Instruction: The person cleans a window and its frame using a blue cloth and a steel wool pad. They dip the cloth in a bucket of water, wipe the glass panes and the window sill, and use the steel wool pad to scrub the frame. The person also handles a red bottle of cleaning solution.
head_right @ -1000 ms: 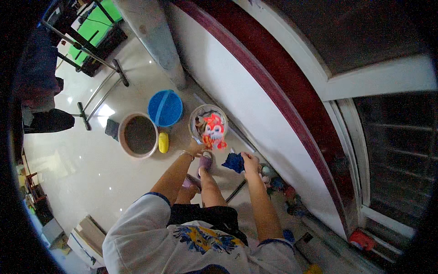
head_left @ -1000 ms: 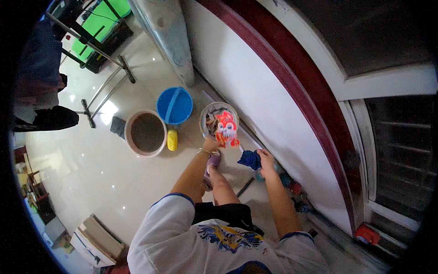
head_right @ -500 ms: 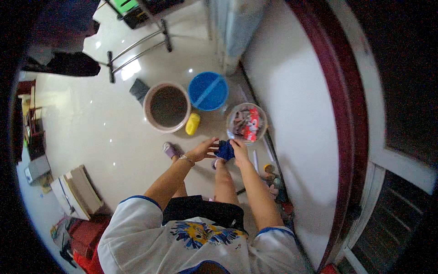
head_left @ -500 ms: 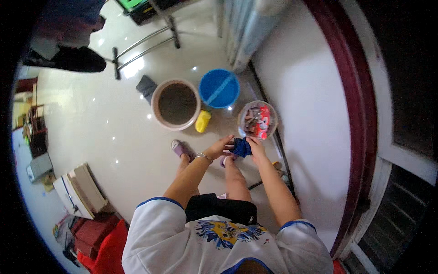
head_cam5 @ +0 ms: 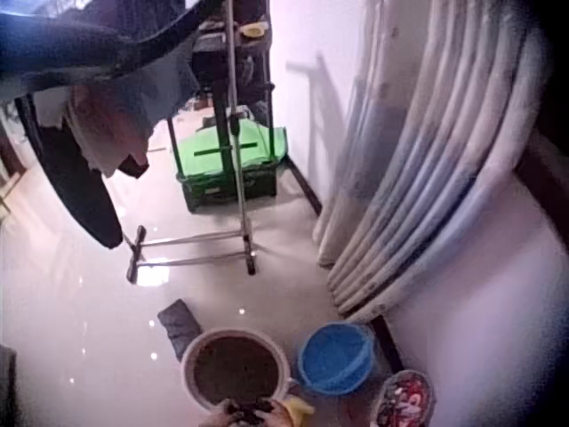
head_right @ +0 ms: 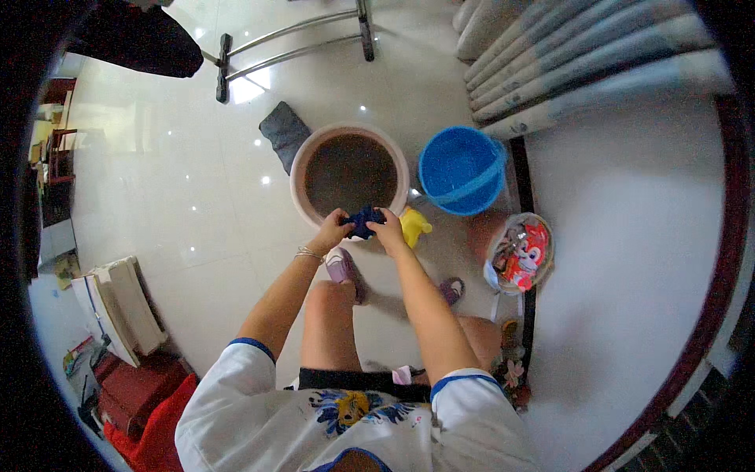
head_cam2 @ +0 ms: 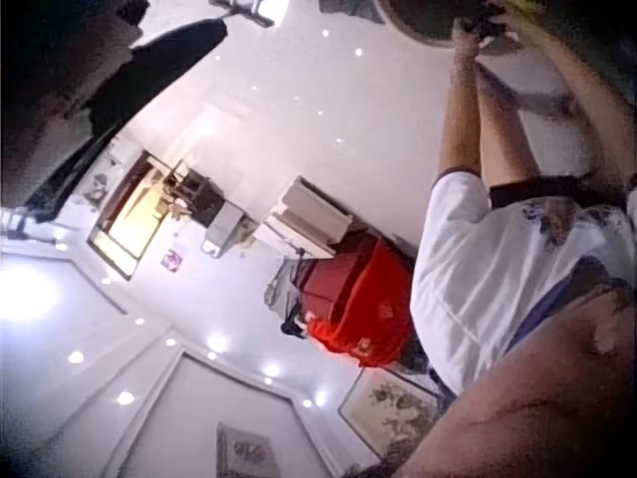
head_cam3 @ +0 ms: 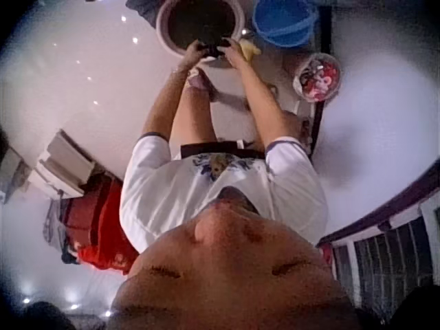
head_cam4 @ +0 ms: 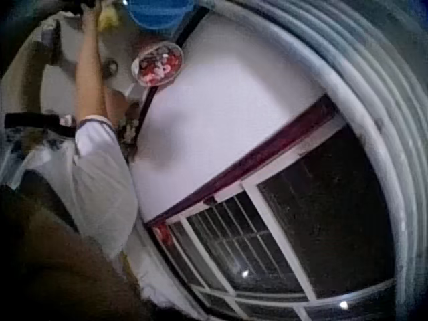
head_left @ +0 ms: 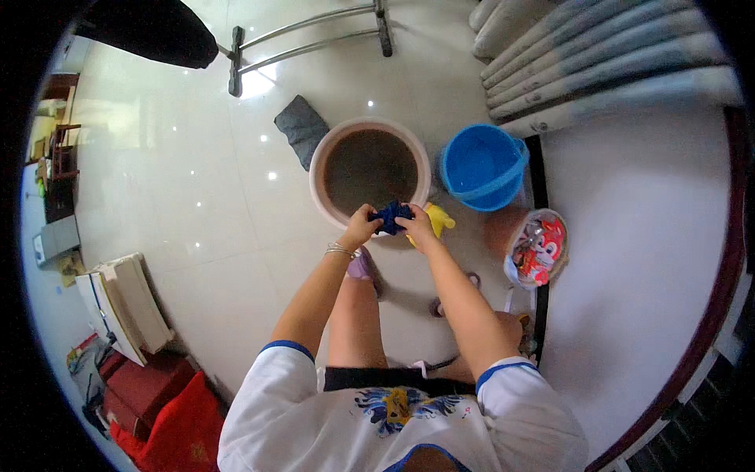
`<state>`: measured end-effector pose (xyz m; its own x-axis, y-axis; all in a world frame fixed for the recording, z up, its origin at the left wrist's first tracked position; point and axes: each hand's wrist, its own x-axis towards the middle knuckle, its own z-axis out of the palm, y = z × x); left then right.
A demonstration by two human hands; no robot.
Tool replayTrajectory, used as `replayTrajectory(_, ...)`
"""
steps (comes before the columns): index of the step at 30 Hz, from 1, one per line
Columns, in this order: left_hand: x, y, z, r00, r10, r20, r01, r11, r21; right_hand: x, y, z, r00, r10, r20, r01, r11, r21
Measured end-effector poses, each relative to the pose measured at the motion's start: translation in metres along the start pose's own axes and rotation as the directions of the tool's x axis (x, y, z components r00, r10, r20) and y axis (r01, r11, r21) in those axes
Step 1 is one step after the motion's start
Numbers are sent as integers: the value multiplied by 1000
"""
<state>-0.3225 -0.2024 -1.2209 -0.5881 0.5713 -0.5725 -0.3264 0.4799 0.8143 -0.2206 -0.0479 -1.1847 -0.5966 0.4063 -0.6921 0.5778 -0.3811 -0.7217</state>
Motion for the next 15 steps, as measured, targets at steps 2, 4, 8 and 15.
replayTrajectory(2,31,-22,-12,984,116,-132,-70,949,308,40,34,14,959,-263,-100,176,838,-517)
replayTrajectory(4,55,-42,-20,948,236,-215,-83,833,547,60,54,21,955,-272,-118,136,754,-643)
replayTrajectory(8,92,-92,-26,943,200,-265,65,671,738,85,80,34,988,-138,-76,41,693,-720)
replayTrajectory(15,140,-162,-33,945,170,280,-303,131,944,131,106,60,986,-158,51,145,669,-729)
